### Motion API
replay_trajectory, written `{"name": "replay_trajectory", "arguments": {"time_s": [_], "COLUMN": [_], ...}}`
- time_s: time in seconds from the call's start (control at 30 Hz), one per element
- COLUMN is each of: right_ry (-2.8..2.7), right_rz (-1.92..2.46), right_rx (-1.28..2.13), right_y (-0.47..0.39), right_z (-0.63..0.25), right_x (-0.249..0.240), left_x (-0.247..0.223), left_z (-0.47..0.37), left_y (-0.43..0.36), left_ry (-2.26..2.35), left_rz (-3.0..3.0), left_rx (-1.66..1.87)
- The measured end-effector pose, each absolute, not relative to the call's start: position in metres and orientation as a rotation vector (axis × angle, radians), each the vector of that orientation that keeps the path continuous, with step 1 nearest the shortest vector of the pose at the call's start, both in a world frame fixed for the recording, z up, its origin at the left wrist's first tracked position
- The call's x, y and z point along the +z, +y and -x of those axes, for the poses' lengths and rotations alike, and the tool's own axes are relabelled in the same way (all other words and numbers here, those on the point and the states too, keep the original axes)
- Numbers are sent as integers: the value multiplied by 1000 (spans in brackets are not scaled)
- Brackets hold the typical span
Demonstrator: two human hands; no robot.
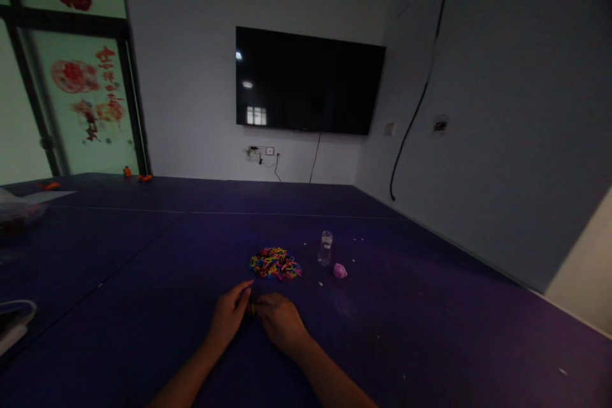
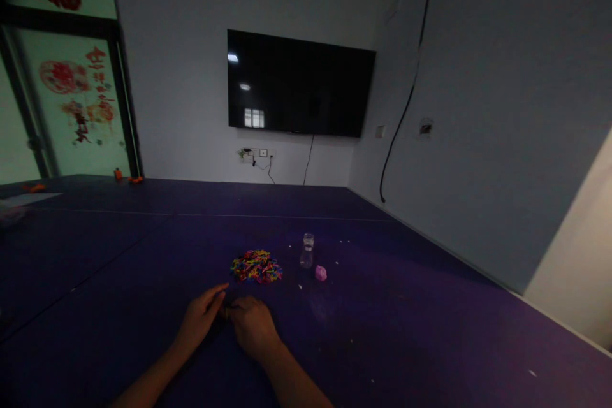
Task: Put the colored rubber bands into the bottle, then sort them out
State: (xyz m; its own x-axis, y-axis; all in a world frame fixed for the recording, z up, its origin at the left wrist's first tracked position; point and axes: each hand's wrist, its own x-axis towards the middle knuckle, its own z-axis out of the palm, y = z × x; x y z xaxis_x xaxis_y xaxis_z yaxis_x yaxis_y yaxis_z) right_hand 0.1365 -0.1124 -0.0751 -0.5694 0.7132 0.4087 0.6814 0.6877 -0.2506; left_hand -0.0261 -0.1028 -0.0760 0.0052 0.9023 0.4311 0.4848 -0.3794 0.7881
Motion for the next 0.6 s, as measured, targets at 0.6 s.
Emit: {"name": "replay_trajectory", "arguments": {"time_s": [0.6], "right_ry": [-2392], "right_rz": [1038], "right_rx": [58], "right_y": [-114], "right_z": [-135], "right_x": [-77], "left_x": [-74], "left_z": [27], "left_y": [-105], "left_ry": [1422], "left_rz": [-1822], "left_rx": [1300]}}
